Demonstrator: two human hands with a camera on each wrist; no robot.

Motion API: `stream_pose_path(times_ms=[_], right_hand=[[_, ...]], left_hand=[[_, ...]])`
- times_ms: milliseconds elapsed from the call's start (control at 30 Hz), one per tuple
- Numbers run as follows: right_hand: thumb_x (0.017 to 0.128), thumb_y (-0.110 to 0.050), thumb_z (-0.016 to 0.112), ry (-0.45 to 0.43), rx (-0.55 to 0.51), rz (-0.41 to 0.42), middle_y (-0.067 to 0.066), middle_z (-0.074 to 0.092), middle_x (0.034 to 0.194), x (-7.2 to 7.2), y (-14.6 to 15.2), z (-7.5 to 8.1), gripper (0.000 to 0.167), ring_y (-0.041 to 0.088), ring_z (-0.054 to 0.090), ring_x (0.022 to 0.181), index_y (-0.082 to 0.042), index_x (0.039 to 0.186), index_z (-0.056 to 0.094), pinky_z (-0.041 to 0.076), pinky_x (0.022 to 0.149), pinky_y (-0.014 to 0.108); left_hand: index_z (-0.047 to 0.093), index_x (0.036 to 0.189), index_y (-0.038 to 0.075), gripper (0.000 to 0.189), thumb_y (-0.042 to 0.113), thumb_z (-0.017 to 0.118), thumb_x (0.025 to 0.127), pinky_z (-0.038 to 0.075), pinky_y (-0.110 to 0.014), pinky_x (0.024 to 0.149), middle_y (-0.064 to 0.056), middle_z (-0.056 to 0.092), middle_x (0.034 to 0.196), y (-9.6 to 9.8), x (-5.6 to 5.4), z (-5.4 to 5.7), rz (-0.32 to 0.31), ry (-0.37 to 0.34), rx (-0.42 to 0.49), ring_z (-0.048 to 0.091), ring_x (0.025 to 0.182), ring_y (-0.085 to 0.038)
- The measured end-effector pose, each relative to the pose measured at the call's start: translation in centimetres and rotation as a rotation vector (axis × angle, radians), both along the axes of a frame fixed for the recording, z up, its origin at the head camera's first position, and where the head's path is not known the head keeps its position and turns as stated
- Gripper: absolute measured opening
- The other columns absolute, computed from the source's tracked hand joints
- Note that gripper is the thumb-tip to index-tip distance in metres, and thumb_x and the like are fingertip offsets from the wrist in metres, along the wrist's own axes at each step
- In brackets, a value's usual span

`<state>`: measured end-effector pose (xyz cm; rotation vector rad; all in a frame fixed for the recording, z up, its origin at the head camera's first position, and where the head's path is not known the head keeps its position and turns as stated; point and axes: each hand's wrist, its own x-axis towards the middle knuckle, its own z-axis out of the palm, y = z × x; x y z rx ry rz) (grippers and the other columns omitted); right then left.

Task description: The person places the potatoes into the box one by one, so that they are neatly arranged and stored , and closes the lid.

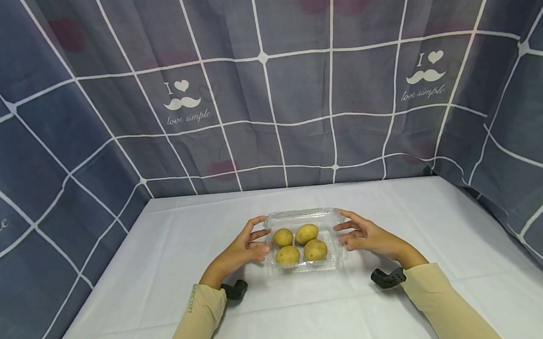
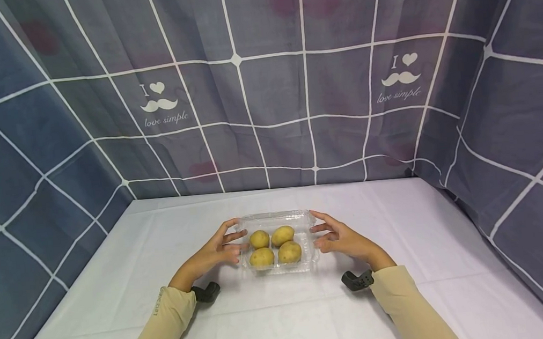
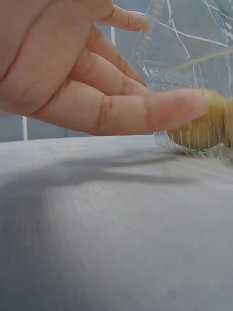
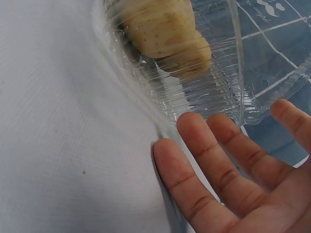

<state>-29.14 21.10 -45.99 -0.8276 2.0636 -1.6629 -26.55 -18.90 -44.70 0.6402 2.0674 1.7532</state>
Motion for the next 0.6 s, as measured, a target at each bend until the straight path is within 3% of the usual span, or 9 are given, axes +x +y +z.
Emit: stream_pose_path(times_ms=[267,400,600], right_hand=[[0.114,-0.046,0.054,-0.003,-0.043,0.019,0.045,0.032,0.156,0.54,-0.08,0.3,0.085,0.025,0.062,0.126,0.003,0.17,0.013,0.058,0.1,0.034],[0.116,-0.047,0.045,0.002,-0.044,0.007,0.043,0.029,0.155,0.8,-0.23,0.62,0.08,0.026,0.061,0.123,0.006,0.169,0.015,0.058,0.099,0.035],[0.116,-0.037,0.043,-0.007,-0.015,-0.035,0.04,0.03,0.155,1.02,-0.63,0.94,0.07,0.03,0.062,0.121,0.005,0.167,0.021,0.059,0.096,0.036]], left_hand=[[0.016,0.169,0.006,0.085,0.042,0.062,0.107,0.058,-0.049,0.098,-0.04,0.02,0.17,-0.05,0.09,0.11,-0.007,0.019,-0.022,0.038,0.151,-0.057],[0.019,0.168,0.005,0.08,0.043,0.057,0.108,0.058,-0.049,0.098,-0.038,0.023,0.17,-0.01,0.11,0.2,0.001,0.032,-0.046,0.042,0.149,-0.055],[0.022,0.166,0.003,0.075,0.042,0.052,0.109,0.058,-0.049,0.097,-0.035,0.029,0.167,0.09,0.16,0.24,0.014,0.036,-0.054,0.045,0.147,-0.055]])
